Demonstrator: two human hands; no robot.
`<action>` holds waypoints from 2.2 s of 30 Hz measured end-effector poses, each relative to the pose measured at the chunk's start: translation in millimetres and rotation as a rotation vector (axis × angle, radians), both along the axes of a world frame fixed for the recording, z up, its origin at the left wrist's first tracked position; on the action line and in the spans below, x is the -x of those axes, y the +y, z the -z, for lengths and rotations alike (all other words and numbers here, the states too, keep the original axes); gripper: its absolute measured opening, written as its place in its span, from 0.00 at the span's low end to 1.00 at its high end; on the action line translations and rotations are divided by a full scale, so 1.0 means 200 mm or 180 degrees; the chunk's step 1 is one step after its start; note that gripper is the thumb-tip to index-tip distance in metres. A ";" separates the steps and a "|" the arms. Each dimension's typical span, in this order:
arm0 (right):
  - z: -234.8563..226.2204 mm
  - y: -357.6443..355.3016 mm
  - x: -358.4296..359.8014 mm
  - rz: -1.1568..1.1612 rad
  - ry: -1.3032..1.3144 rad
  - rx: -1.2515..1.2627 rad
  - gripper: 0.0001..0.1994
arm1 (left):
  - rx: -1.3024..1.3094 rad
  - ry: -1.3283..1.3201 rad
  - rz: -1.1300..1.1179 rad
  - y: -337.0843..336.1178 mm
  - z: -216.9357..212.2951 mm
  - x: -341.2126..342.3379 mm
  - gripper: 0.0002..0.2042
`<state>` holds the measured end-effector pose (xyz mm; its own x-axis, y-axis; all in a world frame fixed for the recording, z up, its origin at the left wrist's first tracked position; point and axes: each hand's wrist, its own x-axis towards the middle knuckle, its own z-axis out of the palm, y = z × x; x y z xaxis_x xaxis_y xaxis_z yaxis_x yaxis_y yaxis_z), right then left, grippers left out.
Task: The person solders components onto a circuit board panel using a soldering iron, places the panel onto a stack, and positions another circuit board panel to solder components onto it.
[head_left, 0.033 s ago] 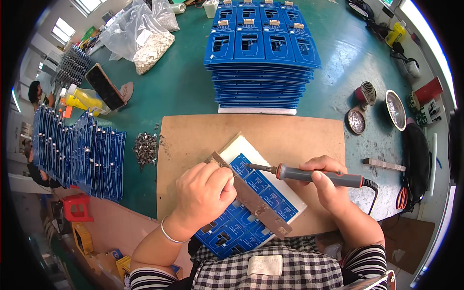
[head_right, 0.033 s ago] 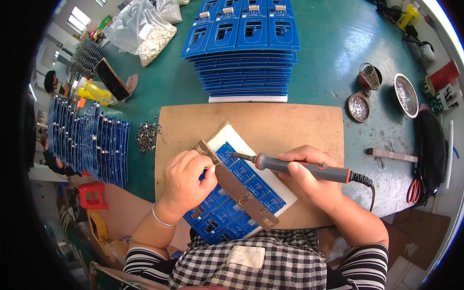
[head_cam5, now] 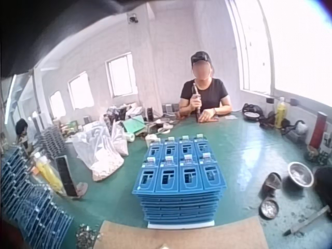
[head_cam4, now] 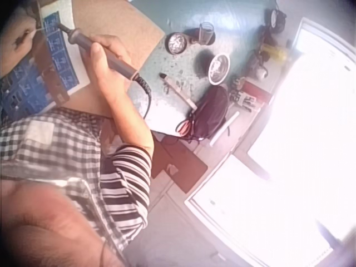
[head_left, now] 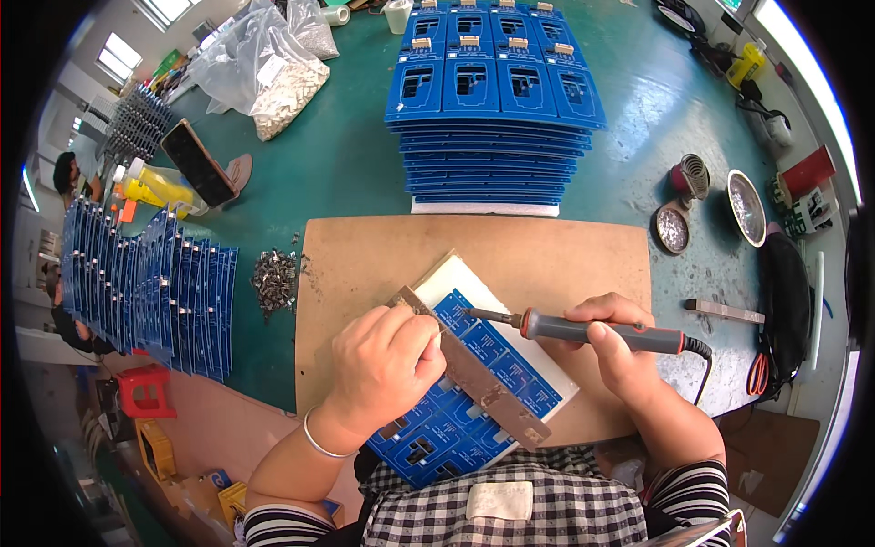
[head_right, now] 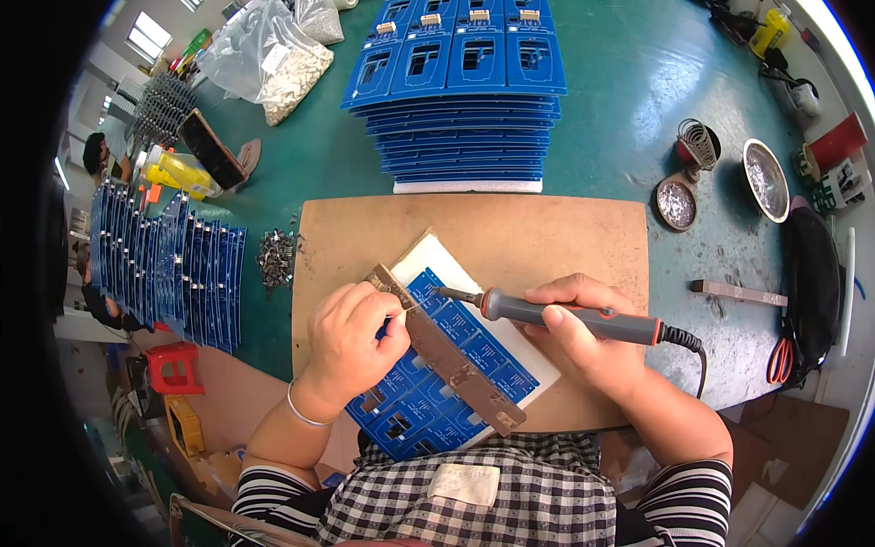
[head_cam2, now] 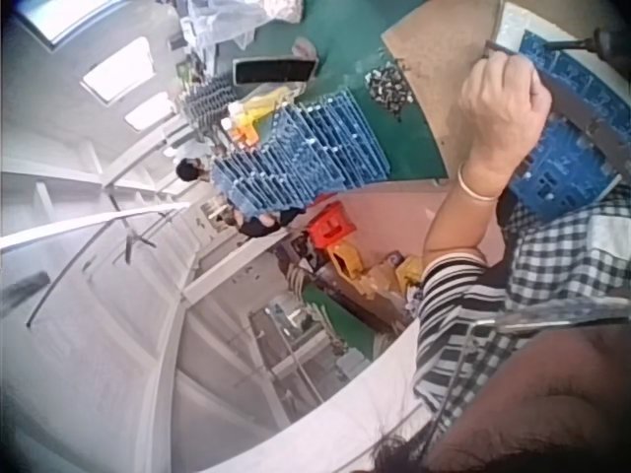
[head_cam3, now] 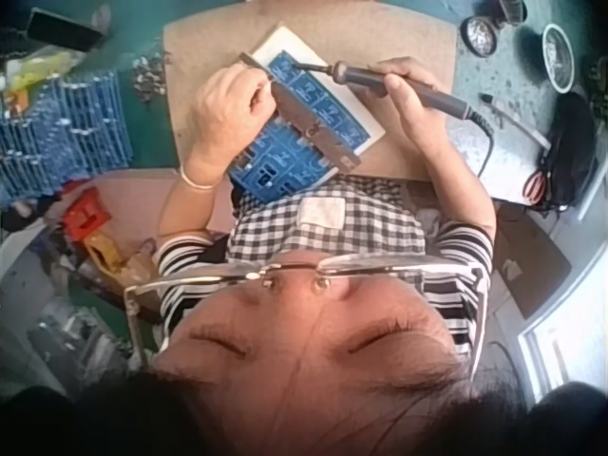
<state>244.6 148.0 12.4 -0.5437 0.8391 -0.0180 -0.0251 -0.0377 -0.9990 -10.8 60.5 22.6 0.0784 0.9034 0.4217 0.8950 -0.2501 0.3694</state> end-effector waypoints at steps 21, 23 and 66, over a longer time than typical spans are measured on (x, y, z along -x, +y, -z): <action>-0.01 0.02 0.04 -0.0105 0.0060 0.0203 0.15 | -0.0100 0.0260 -0.0066 0.04 0.00 0.00 0.09; -0.01 0.02 0.04 -0.0089 0.0080 0.0189 0.15 | -0.0100 0.0254 -0.0072 0.04 -0.01 0.00 0.09; -0.01 -0.05 0.00 0.0045 -0.0138 -0.0251 0.16 | 0.0043 0.0201 0.0023 0.03 -0.01 -0.04 0.08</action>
<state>244.2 138.9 13.4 -0.5318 0.8465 0.0253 0.0181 0.0413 -0.9990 -2.4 66.8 24.3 0.1109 0.9083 0.4034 0.9148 -0.2519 0.3156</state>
